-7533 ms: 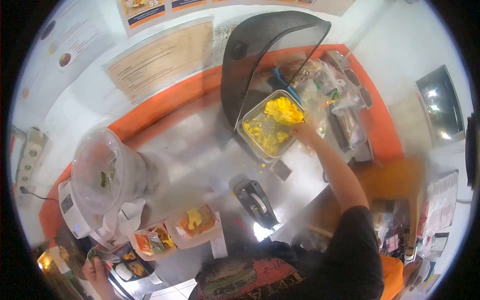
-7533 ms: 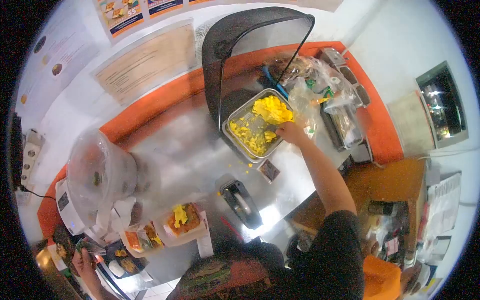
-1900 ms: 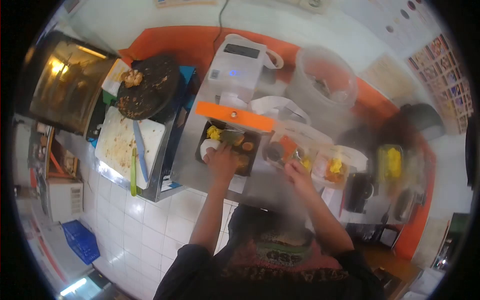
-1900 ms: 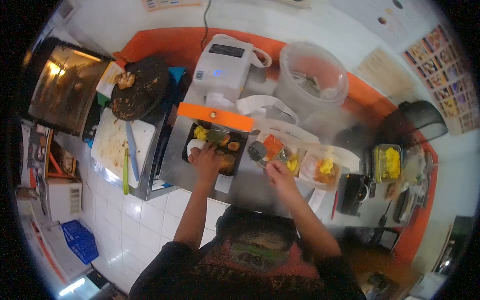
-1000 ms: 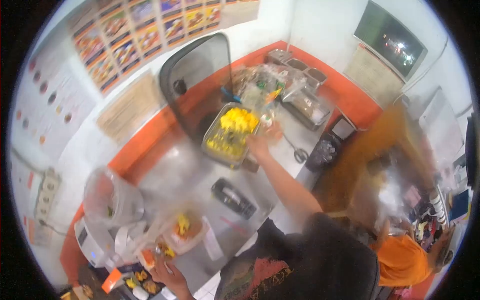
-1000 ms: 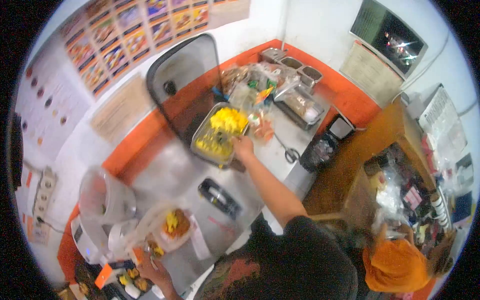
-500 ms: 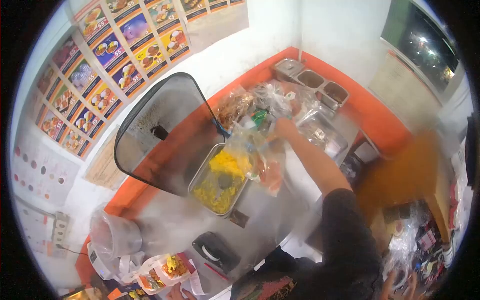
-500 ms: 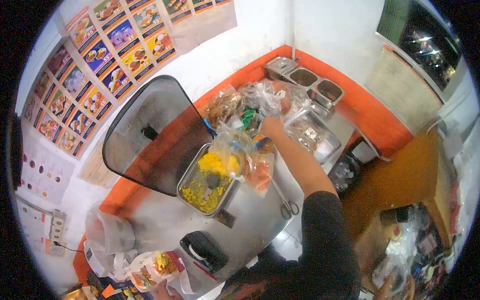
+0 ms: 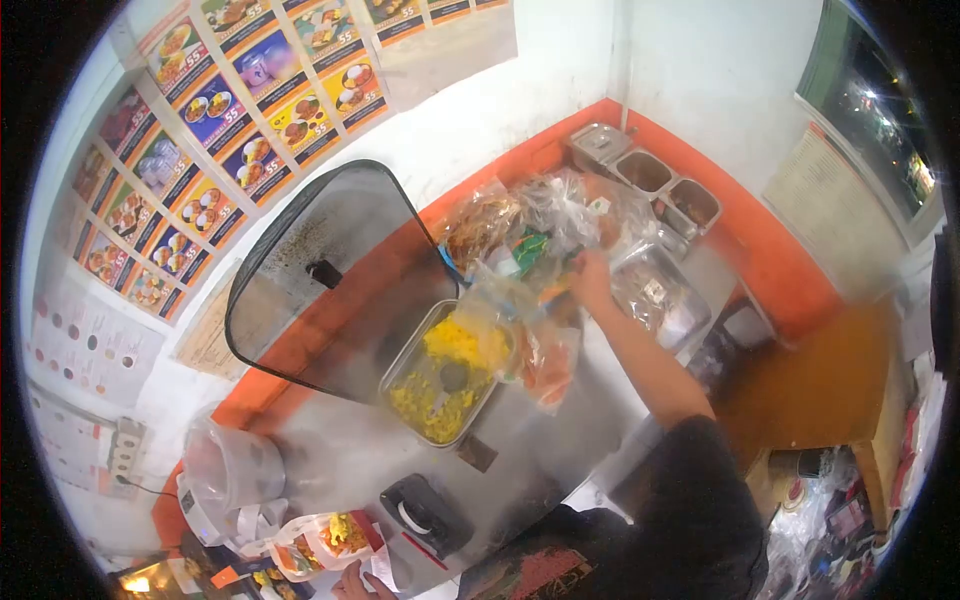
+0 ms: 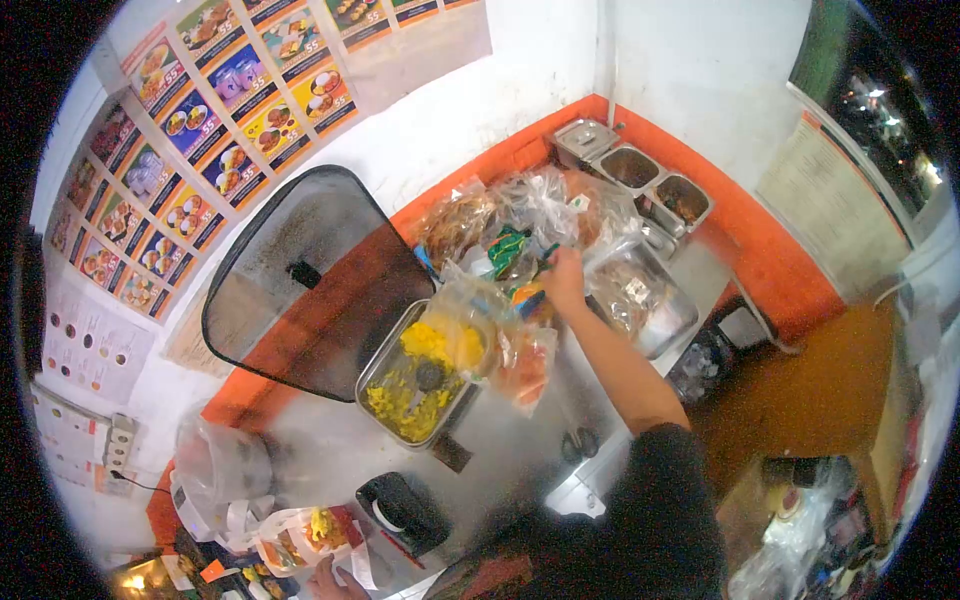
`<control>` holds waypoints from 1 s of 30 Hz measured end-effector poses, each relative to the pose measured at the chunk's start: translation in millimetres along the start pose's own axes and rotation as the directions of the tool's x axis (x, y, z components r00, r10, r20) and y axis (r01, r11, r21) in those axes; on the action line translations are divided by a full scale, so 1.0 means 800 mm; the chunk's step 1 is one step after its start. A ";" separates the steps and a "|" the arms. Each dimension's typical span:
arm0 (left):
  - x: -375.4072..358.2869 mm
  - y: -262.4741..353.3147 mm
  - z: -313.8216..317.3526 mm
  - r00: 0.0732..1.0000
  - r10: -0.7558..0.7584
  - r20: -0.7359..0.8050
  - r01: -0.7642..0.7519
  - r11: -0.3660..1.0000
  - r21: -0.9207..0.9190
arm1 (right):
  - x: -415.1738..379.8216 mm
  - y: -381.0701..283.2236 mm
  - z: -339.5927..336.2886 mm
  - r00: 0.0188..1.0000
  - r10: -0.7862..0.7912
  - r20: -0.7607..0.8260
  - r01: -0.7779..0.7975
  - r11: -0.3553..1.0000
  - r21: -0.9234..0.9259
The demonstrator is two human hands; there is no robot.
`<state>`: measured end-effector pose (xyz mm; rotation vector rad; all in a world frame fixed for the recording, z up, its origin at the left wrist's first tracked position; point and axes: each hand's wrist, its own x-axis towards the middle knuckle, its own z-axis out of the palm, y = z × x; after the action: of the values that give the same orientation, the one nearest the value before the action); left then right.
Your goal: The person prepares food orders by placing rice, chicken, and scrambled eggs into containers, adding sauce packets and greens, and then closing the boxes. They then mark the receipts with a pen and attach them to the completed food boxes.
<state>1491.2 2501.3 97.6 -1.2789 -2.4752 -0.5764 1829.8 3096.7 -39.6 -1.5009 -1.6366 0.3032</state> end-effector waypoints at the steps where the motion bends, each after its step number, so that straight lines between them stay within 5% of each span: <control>1: -0.001 0.000 0.001 1.000 -0.011 0.007 0.011 1.000 -0.013 | -0.008 -0.004 -0.005 0.999 0.035 0.033 -0.034 0.999 -0.014; 12: 0.033 0.033 0.002 0.996 -0.049 0.070 0.053 0.997 -0.058 | -0.015 -0.018 -0.011 0.864 0.472 0.177 -0.419 0.868 -0.268; 16: 0.043 0.050 -0.008 0.997 -0.005 0.077 0.000 0.998 0.069 | 0.001 0.003 0.010 0.887 0.406 0.220 -0.370 0.910 -0.187; 21: 0.031 0.031 0.006 0.991 -0.092 0.100 0.099 0.993 -0.071 | 0.025 -0.008 0.007 0.869 0.246 0.428 -0.335 0.931 0.143; 27: 0.017 0.012 0.023 0.995 -0.070 0.070 0.069 0.997 0.022 | 0.046 0.028 0.022 0.770 0.029 0.638 0.105 0.979 -0.172; 30: 0.014 0.002 0.031 0.995 -0.072 0.071 0.068 0.996 0.057 | 0.057 0.041 0.032 0.675 -0.227 0.702 0.401 0.912 -0.090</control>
<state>1484.6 2522.1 81.0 -1.2181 -2.5852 -0.4834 1838.6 3155.2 -58.1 -1.2998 -2.5768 0.5205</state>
